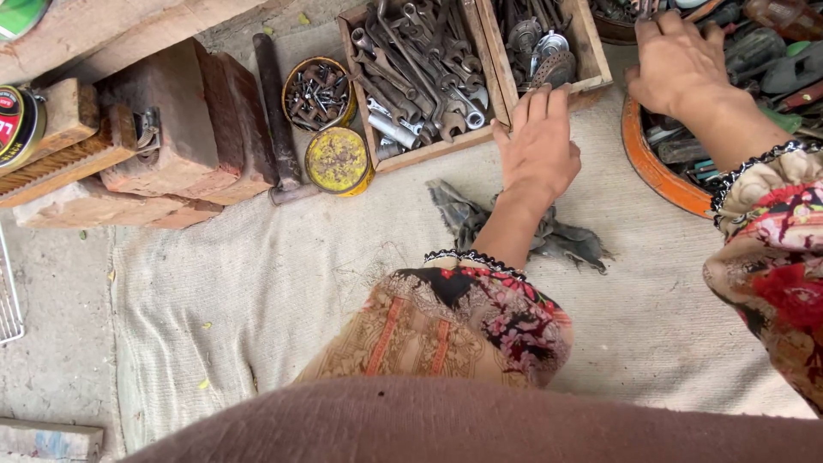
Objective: Organize various hand tools, screws, and containers in a workshop area.
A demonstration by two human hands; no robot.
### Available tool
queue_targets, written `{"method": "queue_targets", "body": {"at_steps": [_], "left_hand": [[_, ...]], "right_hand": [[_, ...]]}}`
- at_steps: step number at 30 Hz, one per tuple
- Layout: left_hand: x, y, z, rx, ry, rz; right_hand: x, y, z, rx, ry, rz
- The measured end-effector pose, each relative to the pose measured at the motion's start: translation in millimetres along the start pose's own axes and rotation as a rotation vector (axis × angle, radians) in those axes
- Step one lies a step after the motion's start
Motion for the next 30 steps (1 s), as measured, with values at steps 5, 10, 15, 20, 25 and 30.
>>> {"method": "queue_targets", "body": {"at_steps": [5, 10, 15, 20, 25, 30], "left_hand": [[-6, 1, 1, 0.076, 0.019, 0.025], [-8, -1, -2, 0.103, 0.028, 0.042], [-9, -1, -3, 0.117, 0.018, 0.059], [-7, -2, -1, 0.113, 0.015, 0.059], [-6, -6, -1, 0.090, 0.021, 0.015], [-3, -9, 0, 0.063, 0.015, -0.022]], "right_hand": [[7, 3, 6, -0.103, 0.016, 0.039], [9, 17, 0, -0.148, 0.028, 0.049], [9, 13, 0, -0.202, 0.021, 0.029], [10, 11, -3, -0.164, 0.023, -0.004], [16, 12, -9, -0.171, 0.032, 0.022], [16, 12, -5, -0.164, 0.021, 0.017]]}}
Point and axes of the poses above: each hand's wrist, its own x-axis towards the middle knuckle, its own y-axis out of the palm, z = x × y, the point moved 10 cm from there along x, towards the middle knuckle, and after that the axes turned 2 degrees about z, right-handed, at the moved point
